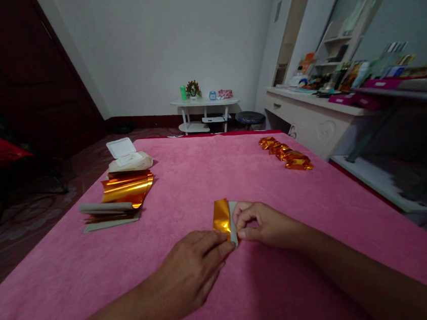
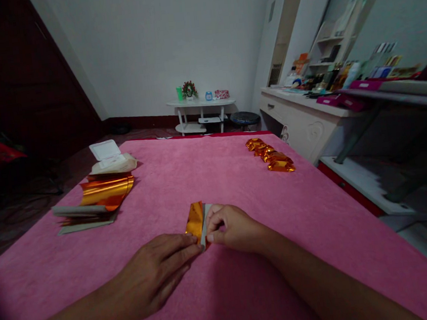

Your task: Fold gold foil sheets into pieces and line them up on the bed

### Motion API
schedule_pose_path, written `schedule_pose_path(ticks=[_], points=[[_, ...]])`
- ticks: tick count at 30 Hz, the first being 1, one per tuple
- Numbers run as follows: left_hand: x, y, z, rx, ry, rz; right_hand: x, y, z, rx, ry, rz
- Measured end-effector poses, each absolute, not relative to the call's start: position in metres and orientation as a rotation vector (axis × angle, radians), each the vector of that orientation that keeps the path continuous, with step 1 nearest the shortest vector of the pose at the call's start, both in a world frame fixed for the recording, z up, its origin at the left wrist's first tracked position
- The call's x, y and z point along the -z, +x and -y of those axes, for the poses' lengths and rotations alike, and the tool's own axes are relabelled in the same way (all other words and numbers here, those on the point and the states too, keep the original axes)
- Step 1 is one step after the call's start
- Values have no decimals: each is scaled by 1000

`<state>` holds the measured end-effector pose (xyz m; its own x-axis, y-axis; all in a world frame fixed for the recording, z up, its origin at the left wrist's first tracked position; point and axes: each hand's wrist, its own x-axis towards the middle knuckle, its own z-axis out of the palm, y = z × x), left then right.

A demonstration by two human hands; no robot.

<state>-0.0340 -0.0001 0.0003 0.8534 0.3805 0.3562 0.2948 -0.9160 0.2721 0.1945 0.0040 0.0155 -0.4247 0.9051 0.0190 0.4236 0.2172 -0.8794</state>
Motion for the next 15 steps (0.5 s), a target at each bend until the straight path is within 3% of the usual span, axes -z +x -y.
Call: schedule_pose_path(ticks=[15], points=[[-3,-30,4,-657,2871,-518,3,185,2,-695,-1429,1942]])
